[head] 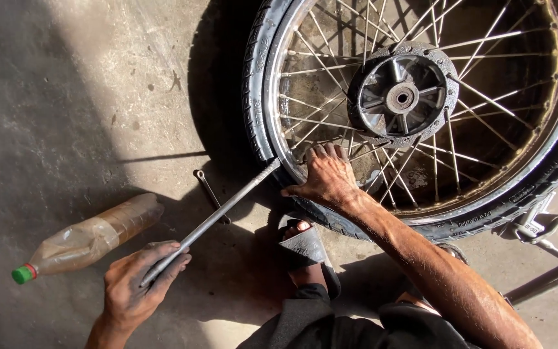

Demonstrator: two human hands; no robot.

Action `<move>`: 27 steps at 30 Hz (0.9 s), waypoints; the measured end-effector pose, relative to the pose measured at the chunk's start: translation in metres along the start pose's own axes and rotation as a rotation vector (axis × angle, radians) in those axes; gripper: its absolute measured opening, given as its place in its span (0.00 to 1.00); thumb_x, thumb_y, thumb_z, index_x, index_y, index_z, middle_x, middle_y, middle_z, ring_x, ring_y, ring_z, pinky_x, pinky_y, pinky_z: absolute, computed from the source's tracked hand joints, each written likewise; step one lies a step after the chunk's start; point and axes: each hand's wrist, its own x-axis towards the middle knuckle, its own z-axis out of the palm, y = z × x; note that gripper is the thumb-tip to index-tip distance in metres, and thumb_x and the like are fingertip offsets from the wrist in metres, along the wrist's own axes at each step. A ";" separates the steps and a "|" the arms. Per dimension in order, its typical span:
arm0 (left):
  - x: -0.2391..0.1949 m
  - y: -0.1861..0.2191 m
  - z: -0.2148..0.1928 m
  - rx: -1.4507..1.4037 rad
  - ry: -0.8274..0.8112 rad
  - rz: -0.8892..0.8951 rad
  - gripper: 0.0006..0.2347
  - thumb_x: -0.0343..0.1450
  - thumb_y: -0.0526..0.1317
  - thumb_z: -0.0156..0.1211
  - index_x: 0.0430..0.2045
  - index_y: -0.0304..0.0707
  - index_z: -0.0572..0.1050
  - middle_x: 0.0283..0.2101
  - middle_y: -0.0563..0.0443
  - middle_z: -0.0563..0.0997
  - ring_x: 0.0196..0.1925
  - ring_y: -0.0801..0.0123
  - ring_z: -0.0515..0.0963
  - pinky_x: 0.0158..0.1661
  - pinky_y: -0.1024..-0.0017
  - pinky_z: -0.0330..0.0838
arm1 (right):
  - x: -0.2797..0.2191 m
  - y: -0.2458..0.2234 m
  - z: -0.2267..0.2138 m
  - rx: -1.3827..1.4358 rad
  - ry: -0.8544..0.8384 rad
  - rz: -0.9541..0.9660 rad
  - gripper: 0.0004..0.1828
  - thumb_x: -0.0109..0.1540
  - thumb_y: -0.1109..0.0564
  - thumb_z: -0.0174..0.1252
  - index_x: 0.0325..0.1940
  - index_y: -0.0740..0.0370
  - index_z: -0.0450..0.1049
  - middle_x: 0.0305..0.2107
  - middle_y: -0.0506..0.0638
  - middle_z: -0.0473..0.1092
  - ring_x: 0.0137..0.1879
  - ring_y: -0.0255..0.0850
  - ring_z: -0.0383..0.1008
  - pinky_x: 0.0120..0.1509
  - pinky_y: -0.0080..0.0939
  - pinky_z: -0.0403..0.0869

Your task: The person uses tire levers to pry the tire bead off the rim and then removes the tire from the wheel. They then use an air hose to inflate the tire.

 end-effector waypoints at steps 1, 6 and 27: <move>0.013 0.008 0.004 0.002 0.005 -0.011 0.18 0.62 0.29 0.74 0.43 0.24 0.75 0.41 0.40 0.86 0.41 0.66 0.90 0.44 0.77 0.89 | -0.001 -0.001 0.000 -0.004 -0.008 -0.008 0.71 0.47 0.10 0.58 0.76 0.62 0.51 0.73 0.65 0.51 0.80 0.65 0.40 0.81 0.67 0.36; 0.122 0.061 0.017 0.191 -0.023 0.465 0.13 0.75 0.39 0.65 0.42 0.35 0.66 0.23 0.52 0.77 0.20 0.71 0.75 0.24 0.74 0.71 | -0.008 -0.001 -0.002 -0.162 0.100 -0.075 0.64 0.51 0.08 0.51 0.68 0.63 0.63 0.62 0.61 0.63 0.66 0.57 0.60 0.73 0.59 0.55; 0.034 -0.081 0.103 0.240 -0.823 -0.248 0.11 0.62 0.60 0.65 0.35 0.96 0.87 0.39 0.88 0.88 0.59 0.80 0.80 0.60 0.73 0.71 | -0.035 0.244 -0.331 0.054 0.963 0.310 0.43 0.71 0.25 0.26 0.51 0.65 0.70 0.42 0.63 0.67 0.51 0.58 0.62 0.52 0.63 0.62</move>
